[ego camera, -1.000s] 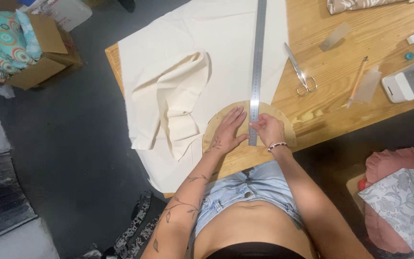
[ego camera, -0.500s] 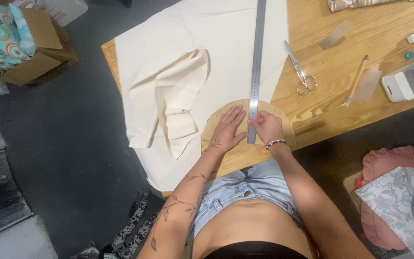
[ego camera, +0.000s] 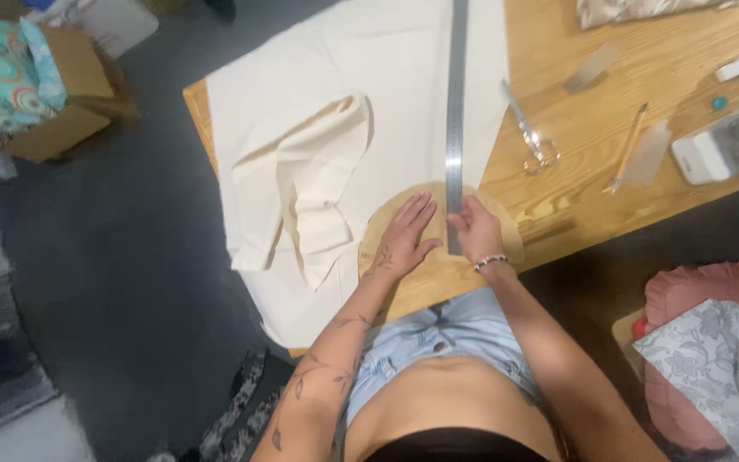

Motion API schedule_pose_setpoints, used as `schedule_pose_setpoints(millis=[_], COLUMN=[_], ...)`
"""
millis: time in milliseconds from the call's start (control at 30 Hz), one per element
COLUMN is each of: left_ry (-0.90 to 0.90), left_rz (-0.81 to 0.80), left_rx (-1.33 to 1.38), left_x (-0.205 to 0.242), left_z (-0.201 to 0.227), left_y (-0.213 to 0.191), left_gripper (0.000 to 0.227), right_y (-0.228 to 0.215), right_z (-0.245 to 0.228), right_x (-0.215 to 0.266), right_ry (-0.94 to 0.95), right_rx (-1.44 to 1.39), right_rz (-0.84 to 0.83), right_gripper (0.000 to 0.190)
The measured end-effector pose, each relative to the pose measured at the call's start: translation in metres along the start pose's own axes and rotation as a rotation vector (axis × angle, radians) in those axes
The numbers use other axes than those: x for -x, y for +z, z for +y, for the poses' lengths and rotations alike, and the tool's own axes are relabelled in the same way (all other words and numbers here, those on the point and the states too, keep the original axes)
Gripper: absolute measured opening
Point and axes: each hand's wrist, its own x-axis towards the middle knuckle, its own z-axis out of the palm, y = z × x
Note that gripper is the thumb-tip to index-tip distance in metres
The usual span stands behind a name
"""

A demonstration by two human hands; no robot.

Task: The person uses scissors to cut a piece of white fabric following a semi-circular cardboard template. They then measure the fabric with a ruler and cut another piece of fabric along a curved line drawn on it. The person also handles a small white cap and a patterned cloth during the process.

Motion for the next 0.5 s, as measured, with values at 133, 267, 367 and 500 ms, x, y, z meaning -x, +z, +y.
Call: schedule_pose_setpoints(millis=[133,267,367,500], left_ry=[0.003,-0.046,-0.126,-0.300], left_rz=[0.001,-0.032,-0.098,-0.146], left_rx=[0.019,0.014,-0.022,-0.163], left_x=[-0.001,-0.003,-0.015,-0.030], left_z=[0.001,0.004,0.011,0.035], left_y=[0.000,-0.003,-0.012,-0.024], left_gripper=[0.079,0.078,0.075,0.070], right_y=[-0.035,-0.061,-0.088,-0.117], right_z=[0.008,0.024,0.039,0.062], right_x=[0.007,-0.001,-0.010,-0.020], right_ry=[-0.052,-0.126,-0.182,-0.105], right_rx=[-0.547,-0.717,-0.712,-0.719], right_rz=[0.044,0.188,0.352,0.520], right_gripper=[0.023,0.024,0.027,0.019])
